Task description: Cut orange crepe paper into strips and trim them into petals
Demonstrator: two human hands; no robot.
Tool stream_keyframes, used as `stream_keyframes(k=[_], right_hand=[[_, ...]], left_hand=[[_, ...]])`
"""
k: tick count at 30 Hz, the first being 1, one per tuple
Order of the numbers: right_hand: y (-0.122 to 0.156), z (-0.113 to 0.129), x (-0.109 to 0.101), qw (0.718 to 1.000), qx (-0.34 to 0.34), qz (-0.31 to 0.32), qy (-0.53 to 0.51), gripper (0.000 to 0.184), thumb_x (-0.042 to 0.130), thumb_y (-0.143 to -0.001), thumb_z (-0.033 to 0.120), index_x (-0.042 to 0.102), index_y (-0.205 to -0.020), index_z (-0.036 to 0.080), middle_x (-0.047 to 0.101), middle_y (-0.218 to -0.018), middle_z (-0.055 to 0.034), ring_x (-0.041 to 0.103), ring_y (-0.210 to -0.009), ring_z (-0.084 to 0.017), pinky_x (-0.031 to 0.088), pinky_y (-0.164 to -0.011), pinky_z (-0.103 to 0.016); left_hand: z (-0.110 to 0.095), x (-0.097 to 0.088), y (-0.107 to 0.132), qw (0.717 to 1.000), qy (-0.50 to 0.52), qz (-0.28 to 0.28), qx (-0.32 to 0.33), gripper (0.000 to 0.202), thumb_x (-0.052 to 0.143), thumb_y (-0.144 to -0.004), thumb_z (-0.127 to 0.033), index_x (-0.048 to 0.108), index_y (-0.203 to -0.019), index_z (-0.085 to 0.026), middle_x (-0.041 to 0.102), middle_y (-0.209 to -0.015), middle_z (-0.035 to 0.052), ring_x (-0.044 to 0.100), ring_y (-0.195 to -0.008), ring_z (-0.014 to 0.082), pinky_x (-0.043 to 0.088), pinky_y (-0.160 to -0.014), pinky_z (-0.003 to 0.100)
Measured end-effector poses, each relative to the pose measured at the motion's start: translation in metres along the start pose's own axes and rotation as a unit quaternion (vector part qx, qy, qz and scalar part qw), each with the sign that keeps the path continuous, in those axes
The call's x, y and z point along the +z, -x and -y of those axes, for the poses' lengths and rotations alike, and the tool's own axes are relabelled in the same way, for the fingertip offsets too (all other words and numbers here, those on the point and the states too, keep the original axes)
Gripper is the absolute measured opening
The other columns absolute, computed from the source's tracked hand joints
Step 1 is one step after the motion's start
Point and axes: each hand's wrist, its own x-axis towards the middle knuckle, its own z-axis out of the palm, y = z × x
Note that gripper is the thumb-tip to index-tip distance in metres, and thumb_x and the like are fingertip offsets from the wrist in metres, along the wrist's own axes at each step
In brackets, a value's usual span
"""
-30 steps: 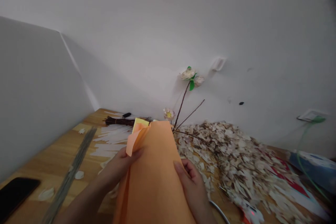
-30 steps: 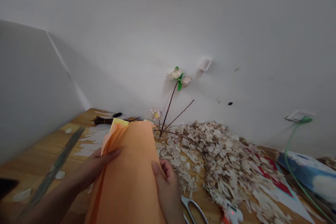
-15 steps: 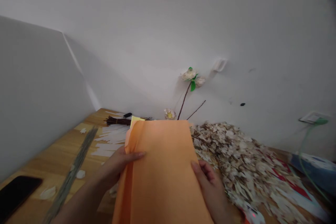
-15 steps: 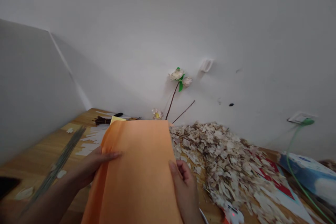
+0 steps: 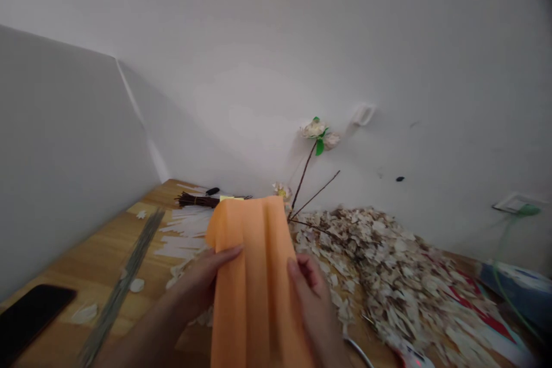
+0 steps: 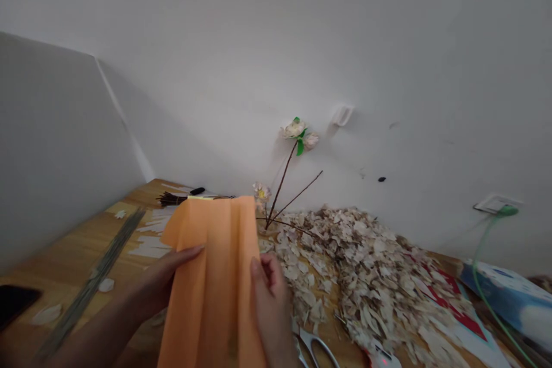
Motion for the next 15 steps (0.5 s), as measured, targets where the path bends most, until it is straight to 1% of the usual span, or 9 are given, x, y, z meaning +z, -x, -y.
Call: stream_keyframes(k=[2,4,6,8,10,12,15], right_hand=[[0.004,0.003,0.02,0.999,-0.001,0.042,-0.024,0.027,0.065,-0.069,0.049,0.057,-0.074,0.022,0.06,-0.069,0.004,0.055,-0.068,-0.015,0.044,-0.064,-0.024],[0.007,0.008,0.036,0.997,0.001,0.066,-0.05,0.027,0.068,-0.067,0.046,0.057,-0.076,0.023,0.063,-0.075,0.0031,0.058,-0.075,-0.017,0.045,-0.069,-0.025],[0.009,0.011,0.046,0.993,0.02,0.076,-0.084,0.028,0.069,-0.067,0.042,0.056,-0.084,0.024,0.066,-0.086,0.0016,0.06,-0.084,-0.018,0.046,-0.075,-0.027],[0.009,0.01,0.053,0.988,0.05,0.073,-0.125,0.025,0.066,-0.072,0.039,0.054,-0.089,0.025,0.066,-0.093,0.0007,0.06,-0.089,-0.018,0.045,-0.078,-0.028],[0.009,0.005,0.06,0.981,0.076,0.064,-0.165,0.022,0.06,-0.076,0.04,0.052,-0.09,0.025,0.066,-0.091,0.0006,0.061,-0.087,-0.018,0.047,-0.076,-0.028],[0.011,-0.001,0.067,0.976,0.091,0.052,-0.192,0.021,0.057,-0.077,0.041,0.05,-0.089,0.025,0.066,-0.085,0.001,0.063,-0.081,-0.018,0.049,-0.068,-0.028],[0.018,-0.008,0.078,0.97,0.107,0.032,-0.217,0.021,0.057,-0.077,0.039,0.046,-0.09,0.026,0.067,-0.08,0.0022,0.064,-0.073,-0.018,0.048,-0.057,-0.025]], left_hand=[[0.006,0.005,-0.001,1.0,-0.001,-0.007,0.02,0.039,0.068,-0.07,-0.028,0.063,-0.102,-0.007,0.073,-0.084,0.0144,0.069,-0.077,0.0278,0.054,-0.067,0.032],[0.009,0.009,-0.002,0.999,0.001,-0.013,0.045,0.037,0.067,-0.071,-0.031,0.064,-0.098,-0.006,0.073,-0.083,0.0147,0.068,-0.08,0.0285,0.053,-0.069,0.033],[0.01,0.011,-0.004,0.998,0.02,-0.019,0.064,0.039,0.064,-0.073,-0.038,0.065,-0.098,-0.008,0.074,-0.083,0.0141,0.067,-0.086,0.0292,0.053,-0.073,0.034],[0.01,0.011,-0.004,0.995,0.057,-0.025,0.076,0.046,0.058,-0.075,-0.048,0.065,-0.099,-0.01,0.073,-0.086,0.0136,0.066,-0.09,0.0297,0.051,-0.079,0.036],[0.012,0.01,-0.003,0.991,0.091,-0.023,0.096,0.052,0.052,-0.076,-0.055,0.065,-0.099,-0.01,0.073,-0.087,0.0136,0.065,-0.092,0.0305,0.05,-0.082,0.037],[0.014,0.009,-0.001,0.984,0.113,-0.012,0.135,0.056,0.052,-0.073,-0.059,0.066,-0.096,-0.009,0.073,-0.084,0.0139,0.065,-0.09,0.0318,0.049,-0.082,0.039],[0.019,0.009,0.001,0.975,0.13,-0.011,0.182,0.062,0.054,-0.068,-0.064,0.066,-0.093,-0.009,0.073,-0.079,0.0132,0.066,-0.083,0.032,0.05,-0.077,0.038]])
